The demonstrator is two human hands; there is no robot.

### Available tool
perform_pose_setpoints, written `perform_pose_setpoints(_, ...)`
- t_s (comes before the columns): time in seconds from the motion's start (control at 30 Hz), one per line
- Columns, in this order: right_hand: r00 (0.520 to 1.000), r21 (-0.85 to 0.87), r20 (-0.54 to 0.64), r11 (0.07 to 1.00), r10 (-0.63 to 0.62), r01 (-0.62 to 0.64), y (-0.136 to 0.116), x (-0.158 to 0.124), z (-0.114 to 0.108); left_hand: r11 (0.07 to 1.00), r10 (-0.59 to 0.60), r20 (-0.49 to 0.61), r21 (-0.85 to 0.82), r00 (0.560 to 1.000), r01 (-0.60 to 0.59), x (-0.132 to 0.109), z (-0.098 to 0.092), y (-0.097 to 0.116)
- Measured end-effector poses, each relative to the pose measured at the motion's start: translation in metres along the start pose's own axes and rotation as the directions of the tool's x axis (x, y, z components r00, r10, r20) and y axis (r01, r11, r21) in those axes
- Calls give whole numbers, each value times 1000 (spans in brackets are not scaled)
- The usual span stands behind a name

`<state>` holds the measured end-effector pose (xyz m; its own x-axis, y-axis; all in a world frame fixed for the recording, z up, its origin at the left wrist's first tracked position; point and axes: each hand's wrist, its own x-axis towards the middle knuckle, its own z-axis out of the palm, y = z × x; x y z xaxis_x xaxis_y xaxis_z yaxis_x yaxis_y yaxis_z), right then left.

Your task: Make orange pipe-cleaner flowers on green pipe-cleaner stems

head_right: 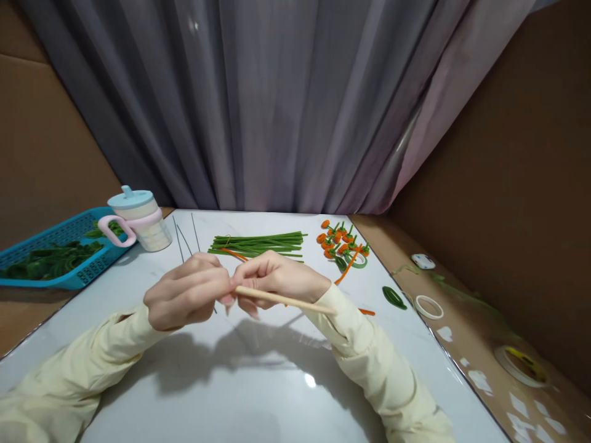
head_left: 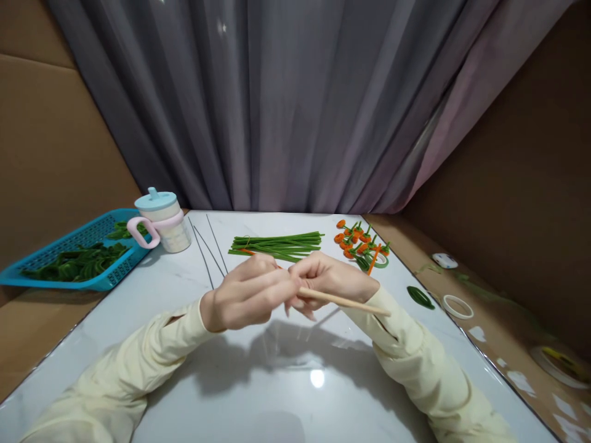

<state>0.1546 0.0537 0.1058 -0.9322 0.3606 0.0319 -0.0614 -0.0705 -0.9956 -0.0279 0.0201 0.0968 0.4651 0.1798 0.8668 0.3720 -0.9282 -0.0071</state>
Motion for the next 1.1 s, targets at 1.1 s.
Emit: perform_pose_setpoints(1.1,788,-857,-434,470,-438,-211,-12,-5,-19,661,-601,272,-358,751,659,13,9,-15)
